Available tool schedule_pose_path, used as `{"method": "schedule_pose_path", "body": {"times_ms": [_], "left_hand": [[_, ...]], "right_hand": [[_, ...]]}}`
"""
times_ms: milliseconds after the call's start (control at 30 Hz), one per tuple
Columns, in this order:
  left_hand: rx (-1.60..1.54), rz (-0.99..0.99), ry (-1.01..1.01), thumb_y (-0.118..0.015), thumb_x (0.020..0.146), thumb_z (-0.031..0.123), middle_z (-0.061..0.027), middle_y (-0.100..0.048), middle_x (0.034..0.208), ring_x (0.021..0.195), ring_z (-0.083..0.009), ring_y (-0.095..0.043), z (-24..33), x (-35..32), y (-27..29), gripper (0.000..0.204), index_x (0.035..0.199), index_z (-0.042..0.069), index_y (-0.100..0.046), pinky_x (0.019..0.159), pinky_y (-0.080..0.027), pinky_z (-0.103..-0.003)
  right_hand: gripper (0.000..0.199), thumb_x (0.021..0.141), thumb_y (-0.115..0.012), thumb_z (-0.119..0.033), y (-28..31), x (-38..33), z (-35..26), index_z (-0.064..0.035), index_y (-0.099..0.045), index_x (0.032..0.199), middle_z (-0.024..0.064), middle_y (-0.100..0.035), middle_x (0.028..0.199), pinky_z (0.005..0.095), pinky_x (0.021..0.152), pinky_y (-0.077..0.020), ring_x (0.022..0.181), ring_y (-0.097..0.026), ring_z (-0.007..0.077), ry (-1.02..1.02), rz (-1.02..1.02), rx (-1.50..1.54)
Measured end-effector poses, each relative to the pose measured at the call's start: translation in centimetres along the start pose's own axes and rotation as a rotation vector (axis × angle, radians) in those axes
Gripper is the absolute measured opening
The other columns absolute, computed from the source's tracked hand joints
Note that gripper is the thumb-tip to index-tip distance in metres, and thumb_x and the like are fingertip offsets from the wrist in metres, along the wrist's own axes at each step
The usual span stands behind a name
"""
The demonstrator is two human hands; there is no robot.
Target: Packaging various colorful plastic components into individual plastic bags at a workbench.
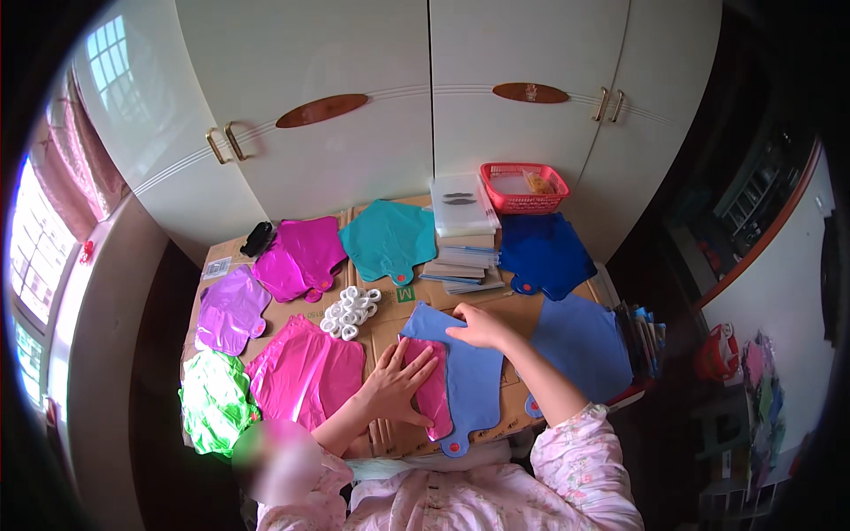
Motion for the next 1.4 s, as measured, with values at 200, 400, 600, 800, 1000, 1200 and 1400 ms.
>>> {"method": "schedule_pose_path", "body": {"times_ms": [200, 400, 600, 800, 1000, 1200, 1400], "left_hand": [[0.021, 0.015, -0.006, -0.056, 0.059, 0.082, -0.0105, -0.029, 0.150, 0.136, -0.0506, -0.018, 0.2, -0.2, -0.3, 0.109, 0.146, 0.021, -0.031, 0.109, -0.016, -0.061], [0.016, 0.022, 0.001, -0.055, 0.059, 0.082, -0.0102, -0.029, 0.150, 0.135, -0.0508, -0.018, 0.2, -0.3, -0.5, 0.109, 0.145, 0.021, -0.032, 0.109, -0.016, -0.061], [0.020, 0.028, -0.002, -0.055, 0.059, 0.082, -0.0102, -0.030, 0.150, 0.135, -0.0504, -0.019, 0.2, -0.3, -0.4, 0.108, 0.145, 0.020, -0.033, 0.109, -0.016, -0.061], [0.021, 0.061, 0.028, -0.056, 0.059, 0.082, -0.0109, -0.031, 0.149, 0.134, -0.0507, -0.022, 0.1, -0.1, -0.4, 0.108, 0.144, 0.019, -0.034, 0.108, -0.017, -0.061], [0.006, 0.075, 0.079, -0.057, 0.059, 0.081, -0.0117, -0.031, 0.149, 0.133, -0.0512, -0.023, -0.2, 0.6, -0.2, 0.108, 0.144, 0.018, -0.034, 0.108, -0.017, -0.061], [0.005, 0.040, 0.099, -0.057, 0.059, 0.082, -0.0113, -0.030, 0.150, 0.134, -0.0514, -0.021, -0.3, 0.4, -0.3, 0.109, 0.145, 0.019, -0.033, 0.108, -0.017, -0.062], [0.002, 0.022, 0.094, -0.056, 0.059, 0.082, -0.0109, -0.029, 0.150, 0.135, -0.0514, -0.018, -0.3, 0.6, -0.2, 0.110, 0.145, 0.019, -0.032, 0.108, -0.017, -0.062]], "right_hand": [[0.035, 0.076, -0.066, -0.033, 2.3, 0.1, -0.5, -0.0001, -0.068, 0.088, 0.0184, -0.067, 0.094, 0.0360, 0.071, -0.0481, 0.087, -0.064, 0.0264, -0.046, -0.287, -0.141], [0.037, 0.076, -0.071, -0.030, 2.6, -1.0, 0.1, -0.0019, -0.064, 0.098, 0.0141, -0.062, 0.089, 0.0324, 0.071, -0.0453, 0.084, -0.059, 0.0214, 0.100, -0.142, -0.016], [0.041, 0.076, -0.072, -0.031, 2.3, -0.6, 0.0, 0.0024, -0.063, 0.097, 0.0172, -0.064, 0.096, 0.0332, 0.074, -0.0464, 0.090, -0.061, 0.0227, -0.013, -0.174, 0.086], [0.034, 0.072, -0.070, -0.034, 1.7, 0.0, -0.3, -0.0029, -0.068, 0.087, 0.0175, -0.068, 0.087, 0.0395, 0.073, -0.0484, 0.083, -0.065, 0.0307, -0.027, -0.178, -0.290], [0.036, 0.072, -0.069, -0.032, 1.6, -0.5, -0.6, -0.0097, -0.065, 0.099, 0.0145, -0.068, 0.098, 0.0430, 0.080, -0.0501, 0.096, -0.063, 0.0327, -0.053, 0.082, -0.314], [0.038, 0.072, -0.072, -0.028, 1.3, -6.2, 1.0, -0.0026, -0.057, 0.095, 0.0214, -0.066, 0.090, 0.0448, 0.074, -0.0509, 0.085, -0.064, 0.0375, -0.065, 0.265, -0.211], [0.029, 0.078, -0.064, -0.020, -2.3, -11.2, 0.4, -0.0003, -0.052, 0.094, 0.0221, -0.062, 0.081, 0.0482, 0.066, -0.0488, 0.076, -0.062, 0.0403, 0.007, 0.408, -0.194]]}}
Point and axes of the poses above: each hand's wrist, its own x-axis towards the middle knuckle, its own y-axis out of the back of the hand, z = x × y, the point moved 3 cm from there along x, towards the middle knuckle
